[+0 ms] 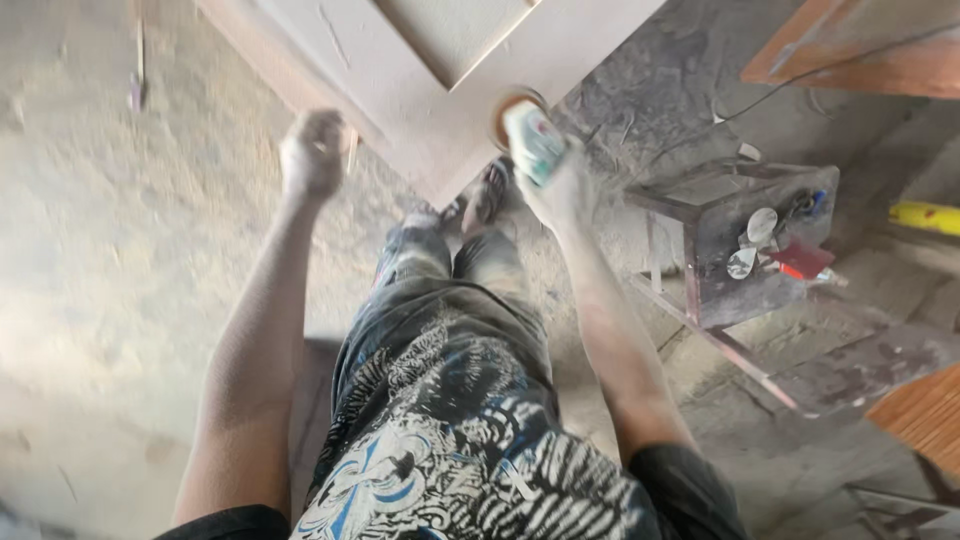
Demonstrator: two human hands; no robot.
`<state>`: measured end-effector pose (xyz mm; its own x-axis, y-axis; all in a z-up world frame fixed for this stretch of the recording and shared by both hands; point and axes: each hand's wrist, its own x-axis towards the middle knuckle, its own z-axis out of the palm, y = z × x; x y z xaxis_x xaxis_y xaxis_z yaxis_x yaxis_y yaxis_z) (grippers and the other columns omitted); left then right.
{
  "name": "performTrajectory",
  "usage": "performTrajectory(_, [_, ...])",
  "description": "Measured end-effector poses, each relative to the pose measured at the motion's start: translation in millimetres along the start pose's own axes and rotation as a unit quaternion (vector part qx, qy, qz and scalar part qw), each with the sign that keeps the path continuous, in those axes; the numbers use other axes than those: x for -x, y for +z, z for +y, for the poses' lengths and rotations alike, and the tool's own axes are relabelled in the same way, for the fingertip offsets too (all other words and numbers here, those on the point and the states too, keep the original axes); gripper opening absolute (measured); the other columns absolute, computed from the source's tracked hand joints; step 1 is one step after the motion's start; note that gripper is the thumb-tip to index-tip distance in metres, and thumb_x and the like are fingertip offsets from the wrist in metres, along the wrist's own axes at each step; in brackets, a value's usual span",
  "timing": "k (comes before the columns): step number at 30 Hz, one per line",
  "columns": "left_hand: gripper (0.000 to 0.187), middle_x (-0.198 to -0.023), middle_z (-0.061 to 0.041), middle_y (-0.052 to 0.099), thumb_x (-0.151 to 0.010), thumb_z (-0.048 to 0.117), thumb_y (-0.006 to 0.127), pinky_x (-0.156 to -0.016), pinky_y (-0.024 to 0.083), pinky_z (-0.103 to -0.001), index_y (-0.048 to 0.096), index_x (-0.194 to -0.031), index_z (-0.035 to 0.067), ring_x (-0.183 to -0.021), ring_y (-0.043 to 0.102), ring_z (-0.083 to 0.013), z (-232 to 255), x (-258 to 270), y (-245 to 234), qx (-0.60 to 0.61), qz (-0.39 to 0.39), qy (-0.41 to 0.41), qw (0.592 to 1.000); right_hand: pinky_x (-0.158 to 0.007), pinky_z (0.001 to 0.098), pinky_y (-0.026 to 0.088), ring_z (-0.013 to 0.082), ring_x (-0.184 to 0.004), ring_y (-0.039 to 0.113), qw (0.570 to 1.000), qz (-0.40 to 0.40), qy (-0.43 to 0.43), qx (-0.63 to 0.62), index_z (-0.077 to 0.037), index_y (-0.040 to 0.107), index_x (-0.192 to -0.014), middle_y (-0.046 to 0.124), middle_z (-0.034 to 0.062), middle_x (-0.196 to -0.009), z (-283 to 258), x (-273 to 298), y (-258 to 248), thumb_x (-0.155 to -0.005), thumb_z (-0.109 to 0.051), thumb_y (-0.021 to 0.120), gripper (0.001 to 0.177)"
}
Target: The person uses an electric orbital sander to smooth the surface of a large wooden door. They systematically move the sander across the flat panels and the raised frame, generating visible wood dust.
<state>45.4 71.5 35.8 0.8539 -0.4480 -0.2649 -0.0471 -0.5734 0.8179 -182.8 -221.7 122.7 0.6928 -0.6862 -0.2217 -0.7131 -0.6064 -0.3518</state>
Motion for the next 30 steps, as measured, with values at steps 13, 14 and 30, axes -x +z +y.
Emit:
performTrajectory(13, [0.128, -0.173, -0.025, -0.001, -0.087, 0.055, 0.09, -0.131, 0.018, -0.057, 0.004, -0.171, 0.011, -0.16, 0.004, -0.0435, 14, -89, 5, -0.294, -0.079, -0.063, 0.95, -0.054, 0.0435, 0.059, 0.0295, -0.071, 0.075, 0.985, -0.17, 0.0, -0.037, -0.003, 0.05, -0.125, 0.072, 0.0159, -0.088, -35, -78, -3, -0.097, -0.052, 0.071, 0.06])
performTrajectory(14, [0.134, -0.172, -0.026, -0.004, -0.081, 0.059, 0.09, -0.13, 0.016, -0.058, 0.001, -0.169, 0.01, -0.159, 0.001, -0.0438, 19, -92, 10, -0.32, -0.108, -0.079, 0.938, -0.059, 0.0475, 0.058, 0.0334, -0.072, 0.074, 0.994, -0.099, -0.018, 0.037, -0.004, 0.051, -0.127, 0.073, 0.0181, -0.087, -25, -97, -7, -0.095, -0.052, 0.075, 0.063])
performTrajectory(30, [0.132, -0.167, -0.024, 0.01, -0.074, 0.059, 0.088, -0.124, 0.018, -0.06, 0.007, -0.165, 0.007, -0.154, 0.009, -0.0424, 7, -114, 23, -0.404, -0.182, -0.089, 0.892, -0.083, 0.0507, 0.059, 0.0423, -0.096, 0.074, 0.998, -0.046, -0.004, -0.048, -0.002, 0.052, -0.128, 0.074, 0.0252, -0.105, -19, -26, 47, -0.087, -0.044, 0.083, 0.067])
